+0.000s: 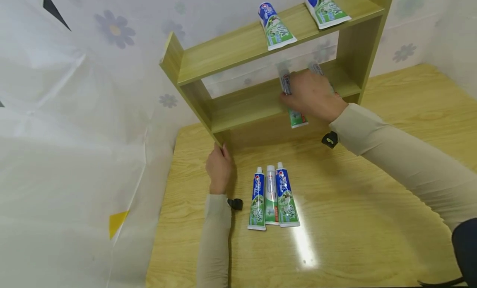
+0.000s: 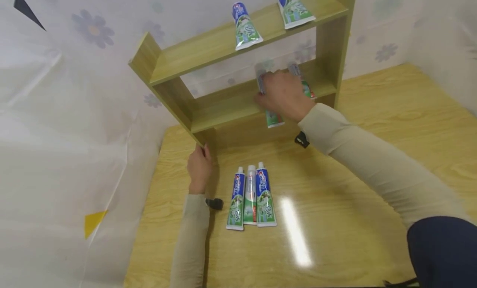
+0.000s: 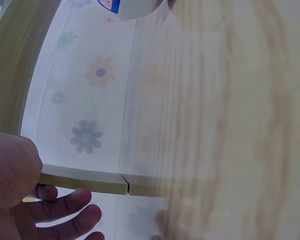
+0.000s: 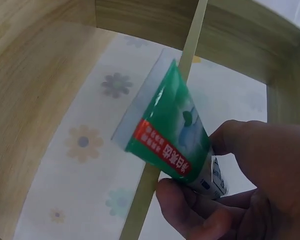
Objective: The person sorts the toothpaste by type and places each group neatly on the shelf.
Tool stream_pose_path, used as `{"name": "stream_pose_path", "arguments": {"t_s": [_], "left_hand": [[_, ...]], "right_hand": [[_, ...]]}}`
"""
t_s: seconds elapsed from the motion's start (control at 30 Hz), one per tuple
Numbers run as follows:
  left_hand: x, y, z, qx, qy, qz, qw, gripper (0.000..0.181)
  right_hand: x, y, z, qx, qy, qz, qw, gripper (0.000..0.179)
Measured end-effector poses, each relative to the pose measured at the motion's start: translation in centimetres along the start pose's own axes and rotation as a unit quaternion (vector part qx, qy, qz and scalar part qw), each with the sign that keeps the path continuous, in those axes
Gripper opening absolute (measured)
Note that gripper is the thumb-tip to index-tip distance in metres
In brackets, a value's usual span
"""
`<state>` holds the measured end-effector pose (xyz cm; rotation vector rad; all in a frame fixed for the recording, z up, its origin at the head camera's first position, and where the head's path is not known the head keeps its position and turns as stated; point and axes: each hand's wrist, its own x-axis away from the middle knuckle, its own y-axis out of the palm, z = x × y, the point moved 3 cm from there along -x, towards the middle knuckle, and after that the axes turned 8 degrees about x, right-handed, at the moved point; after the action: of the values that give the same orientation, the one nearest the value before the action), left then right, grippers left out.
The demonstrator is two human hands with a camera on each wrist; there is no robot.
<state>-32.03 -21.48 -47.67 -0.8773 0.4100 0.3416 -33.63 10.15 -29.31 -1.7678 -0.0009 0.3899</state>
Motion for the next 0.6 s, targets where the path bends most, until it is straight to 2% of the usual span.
{"name": "stream_pose_path", "arguments": {"t_s": [0.13,0.17,0.23,0.3,0.53,0.57,0.6], "left_hand": [[-0.3,1.2,-1.9,0.002,0.008,0.009,0.9999,0.043],[-0.2,1.1,-1.7,-0.004,0.005,0.007,1.0,0.041],[-0.3,1.6,-2.5,-0.02,0.004,0.017,0.9996,0.042],[-0.3,1.6,-2.6,-0.032,0.002,0.023,0.9992,0.042],[0.2,-0.4,0.4,-0.015,-0.015,-0.003,0.9998,0.04],[0.2,-0.4,0.6,-0.015,-0.017,-0.005,0.9997,0.039],[0.0,0.0,-0.1,-0.013,-0.013,-0.001,0.9998,0.042]], "right_hand": [[-1.1,0.2,-0.1,-0.01,0.018,-0.02,0.9996,0.037],[-1.4,0.2,-0.1,-0.011,0.023,-0.024,0.9994,0.037],[-2.0,0.3,-0.2,-0.014,0.032,-0.036,0.9987,0.037],[-2.5,0.4,-0.1,-0.012,0.036,-0.05,0.998,0.037],[-4.1,1.6,0.8,0.004,0.03,-0.094,0.9951,0.039],[-4.3,1.7,0.9,0.008,0.03,-0.095,0.995,0.038],[-4.4,1.8,0.9,0.011,0.032,-0.095,0.9949,0.038]]}}
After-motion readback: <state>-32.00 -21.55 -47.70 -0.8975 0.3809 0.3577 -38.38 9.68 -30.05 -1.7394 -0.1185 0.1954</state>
